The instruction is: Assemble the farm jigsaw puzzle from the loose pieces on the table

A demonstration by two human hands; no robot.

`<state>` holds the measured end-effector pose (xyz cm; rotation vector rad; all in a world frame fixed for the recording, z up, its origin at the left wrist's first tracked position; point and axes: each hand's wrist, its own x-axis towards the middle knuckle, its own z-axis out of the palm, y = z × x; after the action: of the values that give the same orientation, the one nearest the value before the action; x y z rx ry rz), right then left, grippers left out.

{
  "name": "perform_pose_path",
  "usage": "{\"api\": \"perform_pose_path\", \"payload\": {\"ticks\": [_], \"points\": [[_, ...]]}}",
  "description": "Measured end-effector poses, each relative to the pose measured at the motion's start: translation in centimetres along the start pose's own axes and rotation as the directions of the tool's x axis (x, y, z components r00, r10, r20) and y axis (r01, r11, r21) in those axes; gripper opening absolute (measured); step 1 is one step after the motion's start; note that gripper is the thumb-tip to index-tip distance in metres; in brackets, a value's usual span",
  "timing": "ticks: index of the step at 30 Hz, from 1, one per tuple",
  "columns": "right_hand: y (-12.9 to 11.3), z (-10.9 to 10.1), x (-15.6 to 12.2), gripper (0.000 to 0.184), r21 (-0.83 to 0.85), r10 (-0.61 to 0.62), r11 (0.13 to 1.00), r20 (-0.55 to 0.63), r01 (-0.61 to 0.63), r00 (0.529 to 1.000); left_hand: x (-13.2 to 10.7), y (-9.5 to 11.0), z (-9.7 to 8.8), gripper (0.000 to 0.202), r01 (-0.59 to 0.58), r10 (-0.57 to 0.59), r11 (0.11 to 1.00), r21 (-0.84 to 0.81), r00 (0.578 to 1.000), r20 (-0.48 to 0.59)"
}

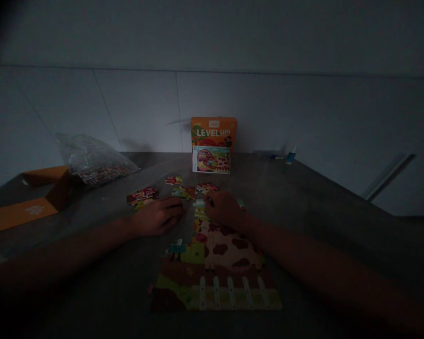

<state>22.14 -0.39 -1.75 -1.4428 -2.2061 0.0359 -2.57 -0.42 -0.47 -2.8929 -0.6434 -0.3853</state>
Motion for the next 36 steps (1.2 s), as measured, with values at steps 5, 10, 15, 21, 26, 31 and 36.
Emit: {"api": "perform_pose_path", "payload": {"ticks": [5,10,15,21,26,31,36], "points": [[-0.2,-0.2,-0.2,0.023,-0.023,-0.021,0.999,-0.002,0.021,1.000,-0.1,0.0,-0.2,0.025,-0.003,0.003,0.999,0.032,1.000,0.010],[-0.2,-0.2,-0.2,0.023,-0.021,-0.028,0.999,0.017,0.028,0.999,0.0,0.5,-0.4,0.020,0.002,-0.004,0.993,0.120,1.000,0.023],[-0.1,-0.1,-0.3,0.023,-0.035,-0.034,0.999,0.006,0.034,0.999,0.0,0.5,-1.1,0.030,0.269,-0.246,0.908,0.323,0.963,-0.110],[-0.2,-0.3,-0.2,0.023,-0.037,-0.029,0.999,0.027,0.030,0.999,-2.1,-6.2,-6.5,0.023,0.638,-0.738,0.662,0.395,0.648,0.190],[0.0,-0.1,-0.1,0.023,-0.044,-0.031,0.999,0.019,0.032,0.999,-3.3,-9.9,-9.9,0.047,0.622,-0.695,0.718,0.312,0.667,0.269],[-0.1,-0.1,-0.1,0.022,-0.028,0.008,1.000,-0.006,-0.008,1.000,-2.3,-8.3,-6.5,0.062,0.619,-0.692,0.722,0.309,0.638,0.339],[-0.3,-0.2,-0.1,0.022,-0.004,0.036,0.999,-0.042,-0.036,0.999,-1.2,-6.2,-2.2,0.056,0.629,-0.682,0.724,0.285,0.716,0.153]]}}
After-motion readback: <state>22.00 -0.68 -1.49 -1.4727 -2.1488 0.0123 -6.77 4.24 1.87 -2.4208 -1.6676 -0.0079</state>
